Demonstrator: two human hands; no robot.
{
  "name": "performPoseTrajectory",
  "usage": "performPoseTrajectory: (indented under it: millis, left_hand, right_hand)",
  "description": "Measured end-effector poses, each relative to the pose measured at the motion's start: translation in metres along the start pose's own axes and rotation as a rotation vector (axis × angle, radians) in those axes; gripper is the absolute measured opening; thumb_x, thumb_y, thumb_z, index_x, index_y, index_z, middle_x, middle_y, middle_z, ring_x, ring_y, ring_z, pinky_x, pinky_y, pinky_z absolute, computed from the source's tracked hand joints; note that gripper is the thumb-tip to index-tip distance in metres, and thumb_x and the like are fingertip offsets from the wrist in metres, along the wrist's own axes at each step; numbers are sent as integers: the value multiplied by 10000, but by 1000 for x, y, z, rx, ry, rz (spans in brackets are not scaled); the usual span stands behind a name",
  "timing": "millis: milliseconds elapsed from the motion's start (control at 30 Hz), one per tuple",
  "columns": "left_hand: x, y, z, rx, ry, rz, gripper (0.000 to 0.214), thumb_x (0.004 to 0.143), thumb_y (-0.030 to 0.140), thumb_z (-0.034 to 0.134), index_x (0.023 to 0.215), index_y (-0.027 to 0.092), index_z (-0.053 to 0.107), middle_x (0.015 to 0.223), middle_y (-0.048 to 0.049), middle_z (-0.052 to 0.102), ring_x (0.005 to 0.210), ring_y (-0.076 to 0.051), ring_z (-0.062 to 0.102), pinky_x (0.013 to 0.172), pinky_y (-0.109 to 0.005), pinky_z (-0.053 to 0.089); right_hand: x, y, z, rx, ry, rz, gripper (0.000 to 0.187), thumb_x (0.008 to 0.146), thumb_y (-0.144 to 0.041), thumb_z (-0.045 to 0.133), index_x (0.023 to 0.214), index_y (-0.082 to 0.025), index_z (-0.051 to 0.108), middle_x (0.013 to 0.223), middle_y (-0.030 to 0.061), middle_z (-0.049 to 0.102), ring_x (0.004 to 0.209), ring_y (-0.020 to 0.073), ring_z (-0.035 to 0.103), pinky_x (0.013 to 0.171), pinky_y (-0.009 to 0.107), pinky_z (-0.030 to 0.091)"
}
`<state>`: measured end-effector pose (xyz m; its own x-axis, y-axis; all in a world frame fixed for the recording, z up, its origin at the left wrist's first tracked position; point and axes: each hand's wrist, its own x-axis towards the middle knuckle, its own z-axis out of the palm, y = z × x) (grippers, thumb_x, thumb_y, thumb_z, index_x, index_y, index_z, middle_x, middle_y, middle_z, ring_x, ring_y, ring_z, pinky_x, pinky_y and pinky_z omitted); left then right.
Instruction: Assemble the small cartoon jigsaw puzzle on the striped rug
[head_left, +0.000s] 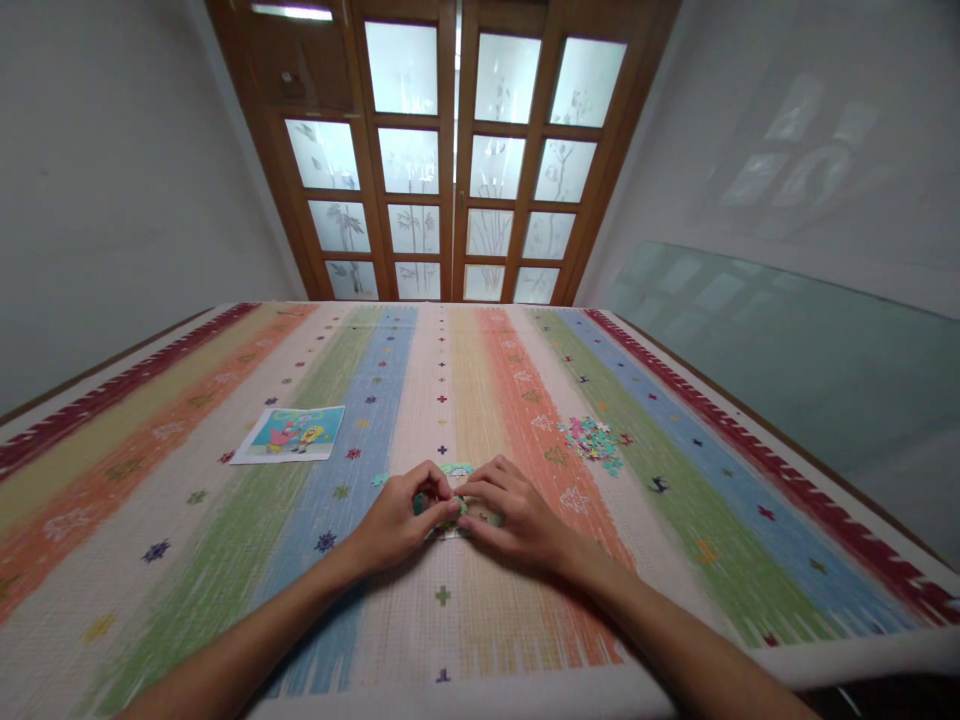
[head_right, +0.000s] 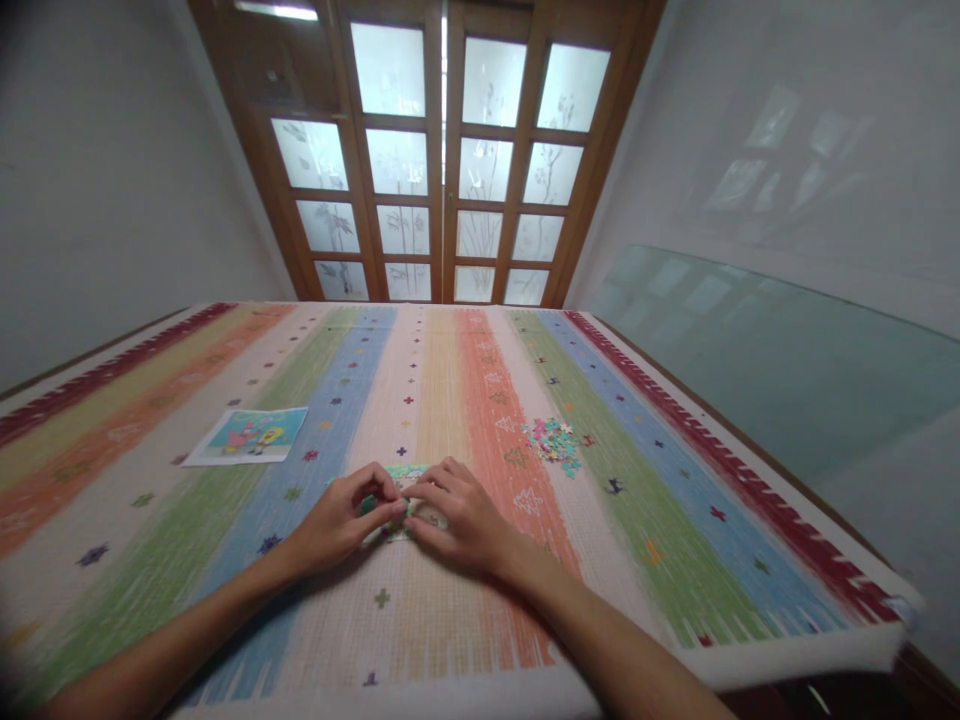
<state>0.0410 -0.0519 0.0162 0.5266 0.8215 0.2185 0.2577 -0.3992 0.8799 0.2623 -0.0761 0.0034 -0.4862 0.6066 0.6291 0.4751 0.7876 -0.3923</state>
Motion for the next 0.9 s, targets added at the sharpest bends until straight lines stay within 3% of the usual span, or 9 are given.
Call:
performPoseTrajectory:
  millis: [233,367,533,700,900]
  left_hand:
    - [1,2,-3,82,41,48,128,961,311,584,970,192,630,856,-29,679,773,-173,619,752,-321,490]
    - [1,-6,-10,271,89,150,121,974,278,559,1018,201,642,960,-59,682,882,-207,614,855,-378,505]
    - [2,-14,-14,420,20,242,138,999,254,525,1039,202,647,1032,-82,680,1009,-247,593,939,-438,490]
    - [0,-18,-13,543,-21,310,198,1012,277,536,1142,203,666,1142,-103,679,1093,-270,593,988,-467,478]
    - [-2,-21,-16,619,-90,359,304,1049,344,530,1294,208,647,1341,-121,661,1244,-293,583,1066,-498,454]
  right_hand:
    - [1,9,-6,-141,50,0,158,969,-317,686,1074,-206,728,976,87,703,925,242,606,813,398,507]
    - [2,26,-11,-249,63,136,174,944,-336,715,1028,-184,739,1005,111,685,945,264,595,840,432,512]
    - [3,39,-7,-310,-3,247,171,929,-372,738,980,-210,751,1046,110,669,995,279,591,884,444,501]
    - [4,34,-8,-326,-72,239,219,939,-411,719,1035,-216,742,1128,124,682,1051,303,574,910,466,484]
    - [1,27,-17,-255,-138,129,217,980,-364,664,1117,-211,733,1210,103,735,1101,288,586,985,469,447]
